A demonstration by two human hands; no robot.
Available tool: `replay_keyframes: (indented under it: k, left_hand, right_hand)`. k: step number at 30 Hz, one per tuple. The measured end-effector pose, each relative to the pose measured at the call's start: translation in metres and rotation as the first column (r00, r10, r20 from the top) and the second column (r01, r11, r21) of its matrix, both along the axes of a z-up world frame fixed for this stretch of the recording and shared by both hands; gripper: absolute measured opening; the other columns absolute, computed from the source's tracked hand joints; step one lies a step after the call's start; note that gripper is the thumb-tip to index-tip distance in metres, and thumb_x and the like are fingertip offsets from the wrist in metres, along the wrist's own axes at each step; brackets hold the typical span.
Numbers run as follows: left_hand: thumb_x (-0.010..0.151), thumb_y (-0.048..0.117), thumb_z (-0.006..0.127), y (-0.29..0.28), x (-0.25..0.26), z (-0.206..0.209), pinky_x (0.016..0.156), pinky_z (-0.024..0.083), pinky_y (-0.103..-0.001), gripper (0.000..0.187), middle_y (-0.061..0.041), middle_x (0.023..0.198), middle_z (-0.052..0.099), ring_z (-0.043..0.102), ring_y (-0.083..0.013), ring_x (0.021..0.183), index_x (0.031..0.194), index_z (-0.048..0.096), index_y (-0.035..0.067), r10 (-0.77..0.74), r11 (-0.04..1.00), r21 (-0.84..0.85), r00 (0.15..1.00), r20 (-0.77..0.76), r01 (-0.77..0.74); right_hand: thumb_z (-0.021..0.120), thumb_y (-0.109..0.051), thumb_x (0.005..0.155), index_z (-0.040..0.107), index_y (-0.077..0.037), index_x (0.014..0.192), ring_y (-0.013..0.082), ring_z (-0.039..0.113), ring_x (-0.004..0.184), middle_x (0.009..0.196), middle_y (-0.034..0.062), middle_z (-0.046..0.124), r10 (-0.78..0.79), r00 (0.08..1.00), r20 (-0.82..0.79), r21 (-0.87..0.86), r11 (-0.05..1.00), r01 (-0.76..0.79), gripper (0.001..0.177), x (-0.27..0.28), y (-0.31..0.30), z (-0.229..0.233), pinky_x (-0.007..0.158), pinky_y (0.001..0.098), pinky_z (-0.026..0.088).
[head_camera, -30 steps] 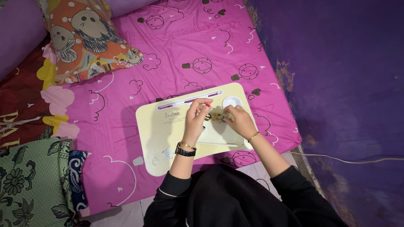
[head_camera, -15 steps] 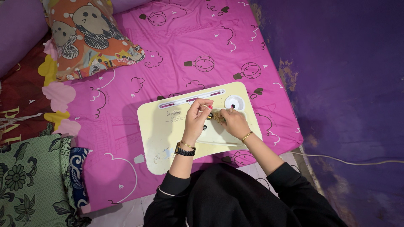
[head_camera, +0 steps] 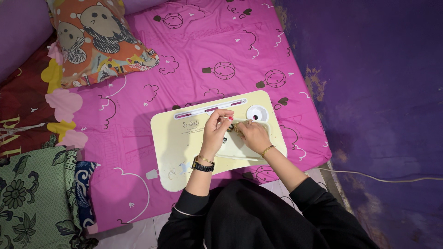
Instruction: The person sits on a bed and handles several pieces of jewelry, including rings and bracelets, placing them into a small white tray on a lap desk. The person repeatedly picks up, examines, and repositions the items within the tray.
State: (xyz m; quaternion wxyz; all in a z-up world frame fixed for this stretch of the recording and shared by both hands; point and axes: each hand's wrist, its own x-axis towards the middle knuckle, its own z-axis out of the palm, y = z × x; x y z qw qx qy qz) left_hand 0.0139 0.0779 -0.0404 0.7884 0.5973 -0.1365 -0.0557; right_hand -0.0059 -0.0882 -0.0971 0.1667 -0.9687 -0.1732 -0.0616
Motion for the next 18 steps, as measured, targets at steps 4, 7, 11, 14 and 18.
replay_keyframes:
  k: [4, 7, 11, 14, 18]
  left_hand:
    - [0.088, 0.005, 0.055, -0.001, 0.000, 0.000, 0.071, 0.040, -0.018, 0.014, 0.001, 0.090, 0.056, 0.045, -0.0035, 0.078, 0.102, 0.057, 0.003, 0.001, 1.000, 0.002, 1.000, -0.010, -0.001]
    - [0.088, 0.004, 0.054, -0.001, 0.001, 0.001, 0.074, 0.040, -0.018, 0.015, 0.001, 0.091, 0.056, 0.047, -0.0039, 0.080, 0.102, 0.057, 0.002, -0.001, 1.000, -0.014, 1.000, 0.014, 0.001]
    - [0.087, 0.004, 0.053, -0.001, 0.001, 0.001, 0.075, 0.041, -0.019, 0.015, 0.001, 0.091, 0.056, 0.048, -0.0043, 0.081, 0.102, 0.057, 0.002, -0.003, 1.000, -0.006, 1.000, 0.017, 0.004]
    - [0.087, 0.003, 0.053, -0.001, 0.001, 0.001, 0.073, 0.040, -0.019, 0.015, 0.001, 0.090, 0.056, 0.047, -0.0043, 0.080, 0.102, 0.057, 0.002, -0.001, 1.000, -0.002, 1.000, -0.002, 0.001]
    - [0.088, 0.004, 0.053, -0.003, 0.002, -0.002, 0.076, 0.042, -0.018, 0.014, 0.002, 0.090, 0.055, 0.049, -0.0037, 0.083, 0.101, 0.057, 0.002, 0.010, 1.000, -0.004, 1.000, 0.026, -0.010]
  right_hand:
    - [0.067, -0.007, 0.064, 0.053, -0.010, 0.092, 0.0268, 0.057, 0.084, 0.081, 0.0078, 0.062, 0.019, 0.999, 0.028, 0.012, 1.000, -0.019, 0.031, 0.000, -0.001, -0.002, 0.073, 0.0388, 0.045]
    - [0.067, -0.008, 0.063, 0.054, -0.011, 0.095, 0.0267, 0.056, 0.085, 0.085, 0.0083, 0.062, 0.020, 0.999, 0.048, 0.014, 1.000, -0.021, 0.034, 0.001, -0.001, -0.003, 0.074, 0.0386, 0.045]
    - [0.068, -0.010, 0.061, 0.054, -0.010, 0.096, 0.0275, 0.056, 0.086, 0.085, 0.0088, 0.061, 0.028, 0.999, 0.038, 0.021, 0.999, -0.029, 0.038, 0.000, -0.002, 0.002, 0.075, 0.0394, 0.045]
    - [0.070, -0.015, 0.064, 0.053, -0.009, 0.093, 0.0277, 0.055, 0.084, 0.085, 0.0086, 0.060, 0.044, 0.999, -0.015, 0.065, 0.997, -0.043, 0.034, -0.003, -0.003, 0.014, 0.073, 0.0400, 0.044]
    - [0.070, -0.021, 0.071, 0.054, -0.010, 0.092, 0.0254, 0.053, 0.077, 0.082, 0.0074, 0.056, 0.101, 0.995, -0.013, 0.101, 0.990, -0.099, 0.029, -0.013, -0.004, 0.038, 0.068, 0.0369, 0.045]
